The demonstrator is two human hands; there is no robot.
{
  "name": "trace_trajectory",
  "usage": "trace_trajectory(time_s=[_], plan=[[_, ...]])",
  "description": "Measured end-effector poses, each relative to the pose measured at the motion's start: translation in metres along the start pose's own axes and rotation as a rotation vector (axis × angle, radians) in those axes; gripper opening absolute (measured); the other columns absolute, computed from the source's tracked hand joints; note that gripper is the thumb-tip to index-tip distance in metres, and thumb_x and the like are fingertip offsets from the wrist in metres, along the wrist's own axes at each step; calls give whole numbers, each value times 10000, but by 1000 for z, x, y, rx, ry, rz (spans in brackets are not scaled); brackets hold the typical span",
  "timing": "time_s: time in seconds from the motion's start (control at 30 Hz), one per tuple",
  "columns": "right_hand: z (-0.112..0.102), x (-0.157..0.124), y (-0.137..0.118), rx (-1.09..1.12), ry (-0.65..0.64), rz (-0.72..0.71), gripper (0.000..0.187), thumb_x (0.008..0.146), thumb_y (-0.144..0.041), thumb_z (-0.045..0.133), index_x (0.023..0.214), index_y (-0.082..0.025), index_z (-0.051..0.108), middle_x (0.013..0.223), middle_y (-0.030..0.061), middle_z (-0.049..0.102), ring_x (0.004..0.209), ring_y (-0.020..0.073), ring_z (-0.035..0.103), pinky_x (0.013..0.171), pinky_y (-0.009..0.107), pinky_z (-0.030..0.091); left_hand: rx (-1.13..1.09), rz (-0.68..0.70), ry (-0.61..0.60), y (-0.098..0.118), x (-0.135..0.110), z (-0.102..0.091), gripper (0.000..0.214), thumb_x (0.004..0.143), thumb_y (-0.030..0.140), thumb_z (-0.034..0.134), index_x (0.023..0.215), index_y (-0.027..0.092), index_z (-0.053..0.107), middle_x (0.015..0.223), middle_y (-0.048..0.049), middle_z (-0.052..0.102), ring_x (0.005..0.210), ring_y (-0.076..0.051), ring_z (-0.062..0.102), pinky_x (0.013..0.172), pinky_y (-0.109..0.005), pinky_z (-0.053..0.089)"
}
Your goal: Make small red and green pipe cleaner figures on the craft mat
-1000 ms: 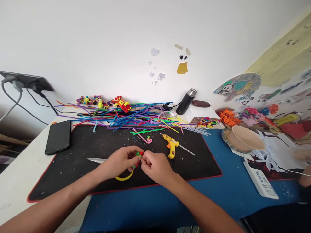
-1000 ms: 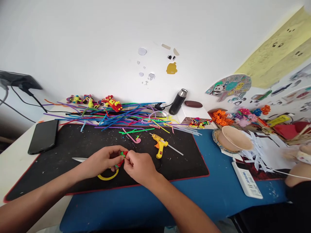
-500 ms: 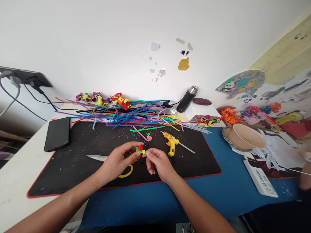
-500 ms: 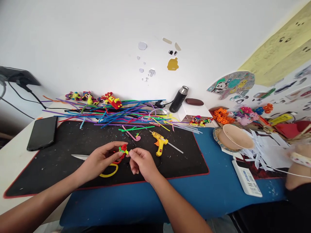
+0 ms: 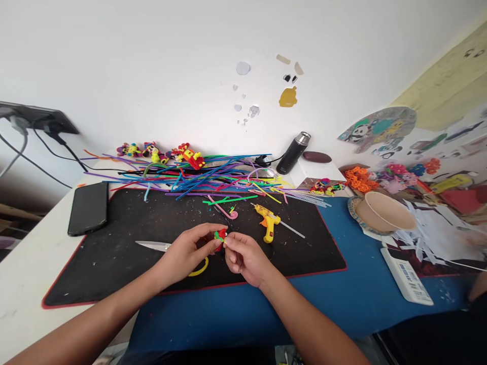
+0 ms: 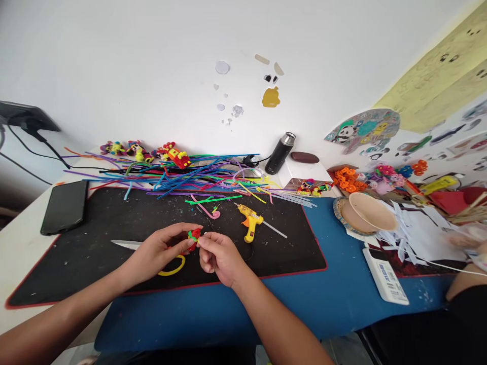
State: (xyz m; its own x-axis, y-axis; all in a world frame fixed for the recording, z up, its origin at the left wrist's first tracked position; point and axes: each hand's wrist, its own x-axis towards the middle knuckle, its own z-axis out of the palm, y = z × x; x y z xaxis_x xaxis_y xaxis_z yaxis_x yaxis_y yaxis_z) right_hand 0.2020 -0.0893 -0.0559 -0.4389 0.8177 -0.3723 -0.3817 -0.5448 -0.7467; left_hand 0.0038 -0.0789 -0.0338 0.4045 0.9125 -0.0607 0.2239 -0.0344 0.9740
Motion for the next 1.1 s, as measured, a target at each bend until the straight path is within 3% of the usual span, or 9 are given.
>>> trace_trajectory(time_s=[0.3,0.47,0.67,0.9,1.1], plan=[[4,5,4,-429,152,-238,357,850,-479,750,733,-218,538,426,-114,461,338,71,413,384,206,265,-130,-177,-41,4,5,1,527,883,578,676,1214,167,689,844,-36,724,736,-192,688,691,-344,620],[2,3,5,-332,88,-167,403,861,-583,728,825,-212,574,481,-91,536,352,83,459,369,204,277,-241,-191,-17,4,3,0,576,845,592,725,1243,178,672,971,-60,733,857,-219,715,760,-387,638],[2,1,4,-279,98,-154,435,849,-609,743,838,-205,582,494,-83,548,359,85,466,363,205,268,-247,-178,22,7,1,-1,567,827,585,753,1229,190,688,890,-34,720,800,-209,709,770,-411,643],[5,1,3,-122,52,-94,417,823,-552,806,811,-203,577,501,-94,513,358,69,424,363,211,206,-335,-207,27,4,0,1,536,827,546,777,1222,190,708,965,-54,734,792,-192,694,745,-366,623],[4,3,7,-119,46,-76,472,805,-582,822,773,-212,531,491,-106,471,363,67,416,365,204,204,-428,-198,18,1,-3,5,508,857,496,780,1246,181,690,974,-57,745,767,-171,686,723,-329,601]])
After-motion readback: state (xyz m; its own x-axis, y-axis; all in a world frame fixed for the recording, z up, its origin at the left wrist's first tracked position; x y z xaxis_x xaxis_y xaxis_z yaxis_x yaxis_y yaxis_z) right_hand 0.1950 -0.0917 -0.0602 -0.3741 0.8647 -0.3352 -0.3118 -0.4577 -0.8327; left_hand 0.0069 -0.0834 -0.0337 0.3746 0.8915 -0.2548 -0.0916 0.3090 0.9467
